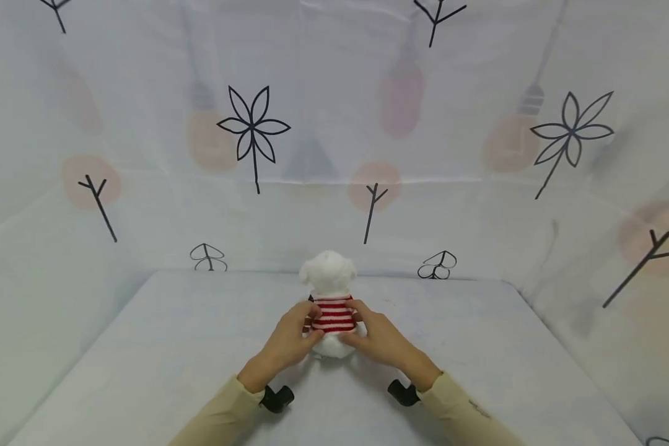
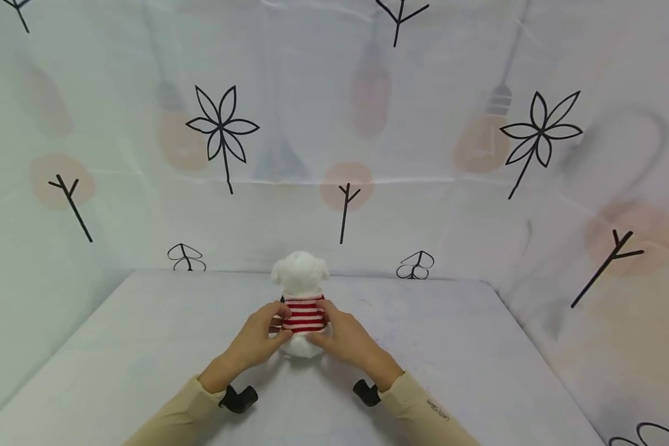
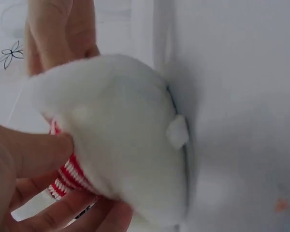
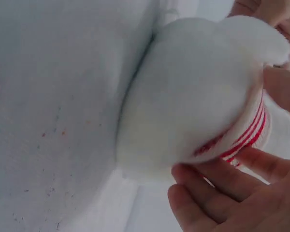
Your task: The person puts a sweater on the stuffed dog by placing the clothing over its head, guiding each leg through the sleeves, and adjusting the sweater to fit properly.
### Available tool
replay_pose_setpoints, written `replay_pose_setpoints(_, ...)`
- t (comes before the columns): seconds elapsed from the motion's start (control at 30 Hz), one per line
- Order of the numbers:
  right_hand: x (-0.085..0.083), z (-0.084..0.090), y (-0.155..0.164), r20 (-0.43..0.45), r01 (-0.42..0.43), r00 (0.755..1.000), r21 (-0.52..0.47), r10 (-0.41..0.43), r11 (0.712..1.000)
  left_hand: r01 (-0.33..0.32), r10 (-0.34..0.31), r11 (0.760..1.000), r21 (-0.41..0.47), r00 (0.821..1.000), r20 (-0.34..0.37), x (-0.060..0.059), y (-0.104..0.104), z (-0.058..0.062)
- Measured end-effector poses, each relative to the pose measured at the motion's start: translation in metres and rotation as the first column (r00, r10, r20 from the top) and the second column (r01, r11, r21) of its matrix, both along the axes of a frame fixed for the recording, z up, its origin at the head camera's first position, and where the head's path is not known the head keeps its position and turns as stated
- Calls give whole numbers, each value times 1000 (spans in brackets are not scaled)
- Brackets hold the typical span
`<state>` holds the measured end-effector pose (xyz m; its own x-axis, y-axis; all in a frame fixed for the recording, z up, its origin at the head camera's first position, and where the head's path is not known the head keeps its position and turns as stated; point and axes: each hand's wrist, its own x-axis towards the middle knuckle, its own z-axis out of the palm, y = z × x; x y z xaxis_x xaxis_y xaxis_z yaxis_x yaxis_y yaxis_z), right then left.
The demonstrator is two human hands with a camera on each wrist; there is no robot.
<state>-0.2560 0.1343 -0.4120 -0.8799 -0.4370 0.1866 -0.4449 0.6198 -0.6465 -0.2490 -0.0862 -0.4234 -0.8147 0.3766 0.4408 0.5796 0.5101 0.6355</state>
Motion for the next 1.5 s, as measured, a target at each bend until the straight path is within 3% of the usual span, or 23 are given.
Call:
replay_pose_setpoints(0.1, -2, 0, 4, 28, 27, 999, -54, -25, 998, 101, -100, 995, -7, 994, 35, 5, 6, 2)
replay_pose_setpoints(0.2, -7, -2, 6, -29, 69, 997, -61, -71, 996, 175, -174, 984, -42, 984, 27, 11, 13, 4)
replay_pose_setpoints(0.27, -10, -3, 6, -102, 97, 990, -48, -101, 994, 131, -134, 989, -70, 991, -29, 12, 15, 4)
replay_pose_setpoints(0.33, -10, -3, 5, -180, 130, 974, -36, -134, 991, 7, -17, 996, -91, 994, -107, 11, 15, 3)
replay_pose_setpoints(0.4, -9, -4, 3, -261, 160, 952, -20, -160, 987, -138, 123, 986, -90, 981, -152, 9, 12, 1)
replay_pose_setpoints(0.47, -6, -4, 0, -347, 194, 920, 4, -180, 981, -231, 216, 969, -84, 964, -157, 6, 8, -2)
replay_pose_setpoints(0.53, -3, -4, -3, -423, 220, 887, 35, -185, 975, -244, 233, 967, -78, 963, -133, 4, 6, -3)
replay_pose_setpoints(0.6, 0, -5, -5, -481, 245, 857, 69, -183, 967, -211, 202, 975, -75, 974, -106, 3, 5, -4)
replay_pose_setpoints(0.67, 1, -4, -6, -504, 253, 845, 87, -176, 964, -170, 164, 983, -66, 983, -88, 3, 5, -3)
replay_pose_setpoints(0.77, 0, -4, -5, -490, 229, 858, 96, -154, 969, -136, 133, 989, -56, 989, -62, 5, 7, -3)
replay_pose_setpoints(1.0, -15, -4, 13, -332, 84, 941, 66, -58, 994, -55, 56, 988, -145, 998, 8, 16, 14, -1)
replay_pose_setpoints(1.1, -20, -4, 20, -303, 51, 953, 65, -29, 997, -36, 40, 980, -194, 999, 19, 20, 17, 5)
replay_pose_setpoints(1.17, -21, -3, 22, -314, 28, 950, 47, -12, 999, -83, 80, 978, -193, 997, -20, 22, 17, 9)
replay_pose_setpoints(1.27, -19, -1, 19, -370, 6, 929, -17, -11, 1000, -200, 189, 977, -69, 971, -149, 20, 14, 15)
replay_pose_setpoints(1.37, -15, 1, 11, -429, -2, 902, -101, -42, 995, -261, 283, 959, 113, 912, -298, 13, 9, 20)
replay_pose_setpoints(1.43, -12, 1, 4, -448, 12, 891, -134, -72, 991, -270, 315, 948, 171, 881, -354, 7, 5, 21)
replay_pose_setpoints(1.5, -10, 0, -2, -455, 42, 885, -135, -99, 990, -269, 316, 946, 179, 886, -341, 1, 1, 21)
